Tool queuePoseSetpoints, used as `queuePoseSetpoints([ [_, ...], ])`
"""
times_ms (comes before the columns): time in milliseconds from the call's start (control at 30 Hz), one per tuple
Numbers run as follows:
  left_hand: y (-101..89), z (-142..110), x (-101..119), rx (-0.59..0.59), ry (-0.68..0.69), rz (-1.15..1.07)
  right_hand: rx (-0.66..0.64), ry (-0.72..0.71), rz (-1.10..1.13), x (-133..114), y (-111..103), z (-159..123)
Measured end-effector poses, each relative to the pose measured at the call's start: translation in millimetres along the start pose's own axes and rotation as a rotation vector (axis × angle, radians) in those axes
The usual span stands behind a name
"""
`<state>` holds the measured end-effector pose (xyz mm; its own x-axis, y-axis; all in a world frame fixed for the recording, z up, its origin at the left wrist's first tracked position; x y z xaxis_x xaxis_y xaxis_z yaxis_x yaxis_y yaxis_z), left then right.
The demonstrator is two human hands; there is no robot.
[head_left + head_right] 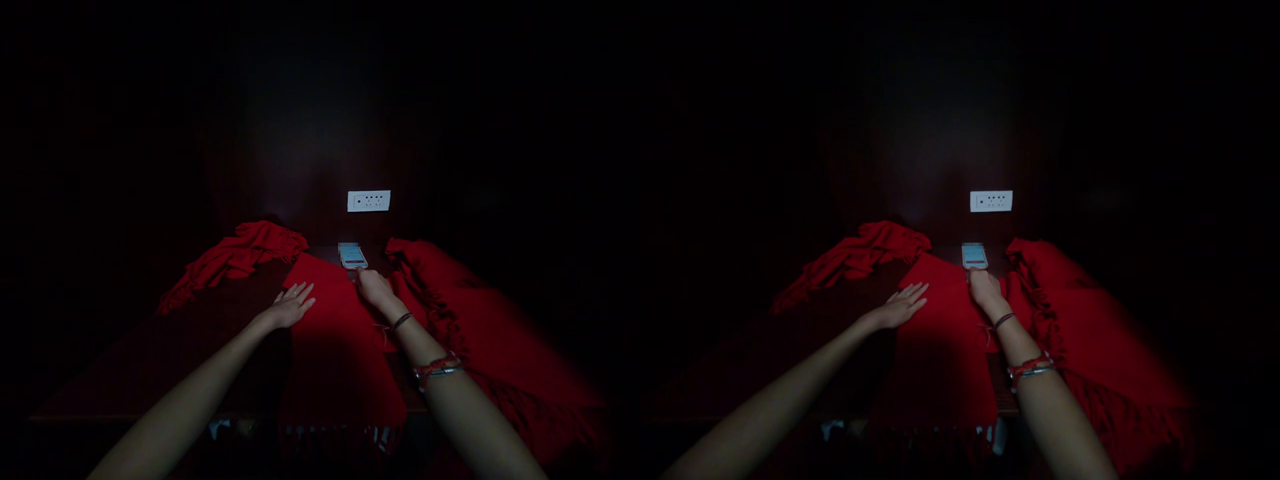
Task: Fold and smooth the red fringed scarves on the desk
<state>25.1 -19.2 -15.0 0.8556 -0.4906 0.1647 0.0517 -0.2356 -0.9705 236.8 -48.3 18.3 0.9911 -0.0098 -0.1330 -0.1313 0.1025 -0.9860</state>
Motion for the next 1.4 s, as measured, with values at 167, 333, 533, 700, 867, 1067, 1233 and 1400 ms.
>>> queuePoseSetpoints([
  [167, -3.8, -0.5, -2.0, -0.013, 0.013, -0.004, 0.028, 0.022, -0.043, 6.7, -6.5, -2.0],
  [333, -5.0, -2.0, -3.8, -0.009, 0.04, -0.033, 0.034, 0.041, -0.065, 10.8, -6.2, -0.7],
  [533, -3.2, -2.4, -2.9, -0.018, 0.037, -0.034, -0.004, 0.043, -0.086, 5.8, 6.4, 2.9],
  [700, -2.6, -0.5, -3.2, -0.033, 0.023, -0.006, 0.062, 0.037, -0.097, 0.8, 2.6, -4.1],
  [867, -3.0, -0.2, -2.5, -0.027, 0.017, -0.001, 0.032, 0.118, -0.057, -20.6, -11.5, -19.4],
  [1067, -3.9, -0.1, -2.3, -0.017, 0.011, 0.011, -0.283, 0.17, -0.055, -36.8, -3.5, -23.4],
  [1233, -6.8, 0.2, -6.8, -0.03, -0.056, 0.022, -0.118, 0.138, -0.032, -26.3, 0.5, -27.6],
  [1400, -8.7, 2.2, -18.1, -0.034, -0.05, 0.014, -0.108, -0.261, 0.061, -47.7, 14.8, -36.4],
])
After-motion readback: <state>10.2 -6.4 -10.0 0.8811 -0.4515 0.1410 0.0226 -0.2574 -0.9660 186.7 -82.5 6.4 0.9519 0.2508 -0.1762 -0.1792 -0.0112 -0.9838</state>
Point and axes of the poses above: each hand's wrist, its own z-axis towards the middle knuckle, its own y-axis out of the palm, x = y × z, the point moved 1 cm from there along z, towards the middle knuckle, and after that the axes turned 5 degrees about -x, right-handed, at the moved point
